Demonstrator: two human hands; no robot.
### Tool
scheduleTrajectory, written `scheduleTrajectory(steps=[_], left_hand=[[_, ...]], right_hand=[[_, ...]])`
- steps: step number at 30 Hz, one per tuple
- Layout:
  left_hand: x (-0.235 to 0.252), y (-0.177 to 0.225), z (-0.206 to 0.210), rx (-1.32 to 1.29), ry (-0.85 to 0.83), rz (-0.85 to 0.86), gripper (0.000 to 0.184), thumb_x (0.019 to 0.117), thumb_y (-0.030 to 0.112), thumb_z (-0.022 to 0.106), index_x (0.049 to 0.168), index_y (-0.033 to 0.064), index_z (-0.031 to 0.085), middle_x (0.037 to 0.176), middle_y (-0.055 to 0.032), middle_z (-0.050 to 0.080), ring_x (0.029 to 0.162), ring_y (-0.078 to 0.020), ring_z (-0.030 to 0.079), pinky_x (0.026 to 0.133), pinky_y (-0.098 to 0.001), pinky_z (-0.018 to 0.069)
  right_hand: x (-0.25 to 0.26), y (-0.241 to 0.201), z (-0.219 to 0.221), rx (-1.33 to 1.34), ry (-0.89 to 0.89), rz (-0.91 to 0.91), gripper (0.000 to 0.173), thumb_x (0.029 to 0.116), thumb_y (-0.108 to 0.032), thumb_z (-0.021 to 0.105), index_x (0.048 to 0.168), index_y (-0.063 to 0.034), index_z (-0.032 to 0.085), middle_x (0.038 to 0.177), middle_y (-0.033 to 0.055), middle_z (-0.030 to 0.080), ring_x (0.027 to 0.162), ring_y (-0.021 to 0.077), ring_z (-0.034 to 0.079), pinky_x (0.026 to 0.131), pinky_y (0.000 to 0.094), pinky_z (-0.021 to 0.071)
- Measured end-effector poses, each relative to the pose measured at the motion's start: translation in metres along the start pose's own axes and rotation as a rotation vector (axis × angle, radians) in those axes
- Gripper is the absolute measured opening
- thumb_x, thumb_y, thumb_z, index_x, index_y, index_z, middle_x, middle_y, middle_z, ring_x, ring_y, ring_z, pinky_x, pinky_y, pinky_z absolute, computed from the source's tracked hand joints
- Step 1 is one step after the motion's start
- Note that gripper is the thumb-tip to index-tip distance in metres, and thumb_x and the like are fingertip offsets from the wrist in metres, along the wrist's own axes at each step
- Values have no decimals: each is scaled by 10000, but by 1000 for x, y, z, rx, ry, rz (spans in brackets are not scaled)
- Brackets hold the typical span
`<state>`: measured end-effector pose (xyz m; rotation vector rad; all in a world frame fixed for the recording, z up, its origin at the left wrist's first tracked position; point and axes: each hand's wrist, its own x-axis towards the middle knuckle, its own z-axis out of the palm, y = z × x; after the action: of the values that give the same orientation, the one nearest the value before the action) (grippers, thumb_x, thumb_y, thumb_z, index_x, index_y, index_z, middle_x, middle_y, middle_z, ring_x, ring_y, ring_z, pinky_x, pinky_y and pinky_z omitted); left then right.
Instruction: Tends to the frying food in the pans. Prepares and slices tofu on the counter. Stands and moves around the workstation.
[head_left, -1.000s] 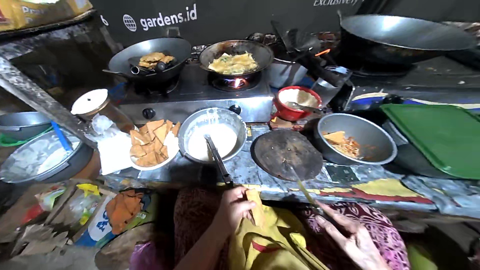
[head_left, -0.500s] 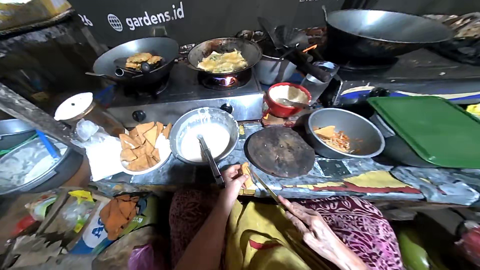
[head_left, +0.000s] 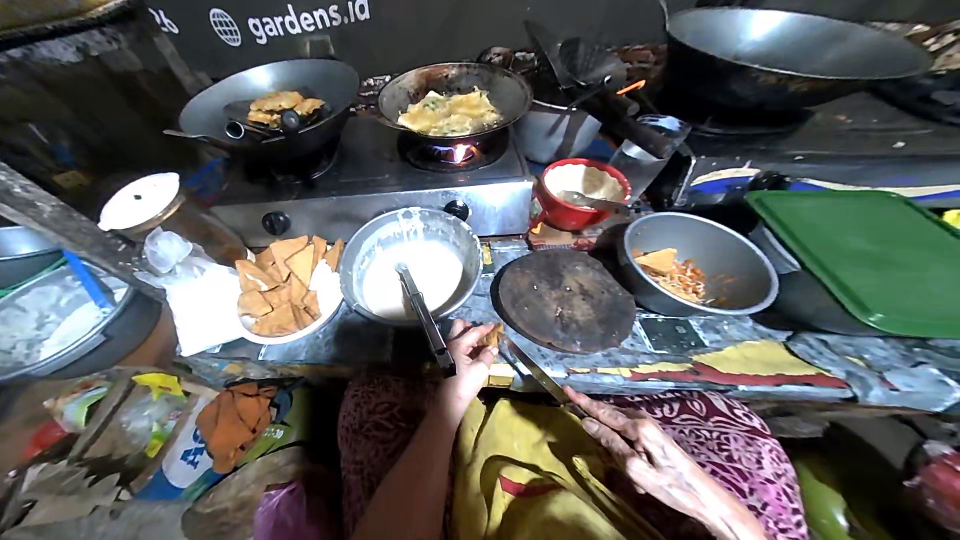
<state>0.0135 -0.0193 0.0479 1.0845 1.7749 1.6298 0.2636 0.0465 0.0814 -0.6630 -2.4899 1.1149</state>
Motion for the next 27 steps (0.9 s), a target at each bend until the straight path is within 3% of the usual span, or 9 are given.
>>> scheduleTrajectory(steps=[2,5,8,13,15,19,22,24,27], left_hand=[[0,0,-2,8,-14,26,339,849,-100,646,1182,-80,707,1130,-208,595,954,-124,614,830,-191,531],[0,-3,-3,32,-27,81,330,839,-107,637,1158,-78,721,1130,-223,606,986,-143,628,865,-208,540],[-1,-5,-4,83,-40,123,327,843,-97,626,1154,-75,726,1130,-237,619,995,-171,635,878,-237,544],[-2,-7,-2,153,-56,205,316,829,-108,610,1114,-76,743,1130,-272,633,1028,-243,644,911,-306,552],[-2,-5,-2,150,-50,180,306,837,-100,633,1124,-78,737,1141,-271,631,1034,-237,640,910,-301,546],[-3,-4,-3,61,-37,119,303,845,-92,640,1136,-93,721,1132,-238,622,1026,-177,634,912,-247,541],[-3,-1,-2,29,18,84,303,847,-93,643,1143,-108,708,1139,-240,625,978,-156,631,856,-225,534],[-2,-4,-5,-6,71,59,308,853,-76,666,1158,-106,700,1145,-229,648,972,-148,652,854,-234,551],[1,-15,-9,-199,129,-50,330,876,-54,661,1200,-116,653,1118,-171,663,929,-137,669,835,-280,580]], right_hand=[[0,-3,-6,50,-61,67,444,1016,-116,449,1412,34,580,1124,160,740,645,46,607,613,206,511],[2,-6,-12,77,-114,116,454,1011,-108,444,1427,27,567,960,126,729,507,21,479,481,202,434],[3,-8,-15,34,-124,99,459,1011,-134,437,1419,22,579,1059,139,742,587,34,548,573,211,482],[12,-19,-17,-38,-176,108,474,995,-126,446,1425,26,575,1281,198,698,1055,264,722,965,398,539],[12,-19,-13,-37,-164,98,468,991,-110,456,1416,46,574,1261,223,701,1062,315,722,975,443,535],[13,-19,-13,-10,-196,140,469,1013,-121,438,1444,26,550,1162,187,726,723,141,647,714,305,541],[18,-24,-11,11,-254,205,464,1033,-118,438,1470,12,525,1166,189,718,694,146,626,665,306,526],[19,-25,-8,14,-280,216,462,1040,-114,433,1477,9,517,1221,193,701,774,173,660,721,320,540],[8,-17,-6,11,-245,153,465,1012,-113,450,1444,22,556,1288,203,691,1043,275,715,956,420,540]])
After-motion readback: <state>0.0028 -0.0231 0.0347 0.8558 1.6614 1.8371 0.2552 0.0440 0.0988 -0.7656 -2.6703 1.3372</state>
